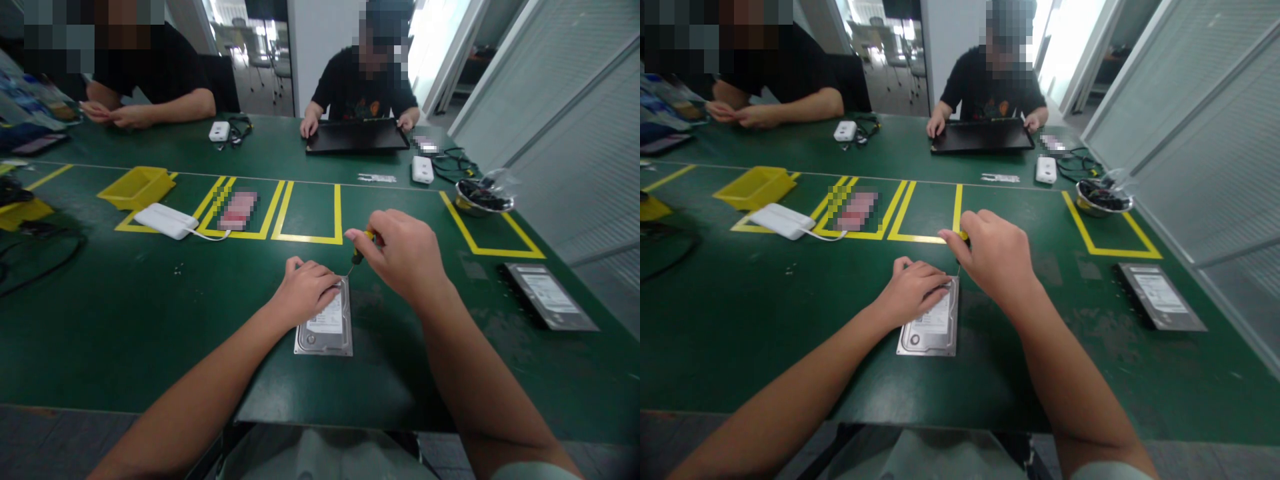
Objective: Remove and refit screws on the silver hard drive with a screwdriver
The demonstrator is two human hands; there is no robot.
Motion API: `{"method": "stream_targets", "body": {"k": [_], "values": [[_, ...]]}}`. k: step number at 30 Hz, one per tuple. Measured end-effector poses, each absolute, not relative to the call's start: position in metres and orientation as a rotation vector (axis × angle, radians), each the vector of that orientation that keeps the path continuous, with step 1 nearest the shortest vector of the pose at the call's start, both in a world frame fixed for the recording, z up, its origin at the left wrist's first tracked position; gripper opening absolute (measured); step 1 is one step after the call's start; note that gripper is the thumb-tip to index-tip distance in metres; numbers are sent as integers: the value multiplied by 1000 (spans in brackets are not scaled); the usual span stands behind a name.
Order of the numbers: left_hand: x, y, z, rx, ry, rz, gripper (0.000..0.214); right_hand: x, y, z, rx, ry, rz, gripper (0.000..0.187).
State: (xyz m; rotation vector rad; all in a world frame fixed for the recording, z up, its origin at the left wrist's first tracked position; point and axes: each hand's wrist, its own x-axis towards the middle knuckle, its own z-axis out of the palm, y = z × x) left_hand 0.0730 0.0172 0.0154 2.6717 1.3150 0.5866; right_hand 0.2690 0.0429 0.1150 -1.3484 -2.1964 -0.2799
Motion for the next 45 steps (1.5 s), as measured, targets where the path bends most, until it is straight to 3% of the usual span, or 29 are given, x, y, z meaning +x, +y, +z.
{"method": "stream_targets", "body": {"k": [13,33,45], "values": [[73,17,14,2661,1313,584,27,280,44,121,-1048,-2245,-14,19],[72,18,15,2665,1316,571,26,286,44,126,-953,-2283,87,18],[72,18,13,2665,1302,586,28,293,47,124,-955,-2301,192,31]]}}
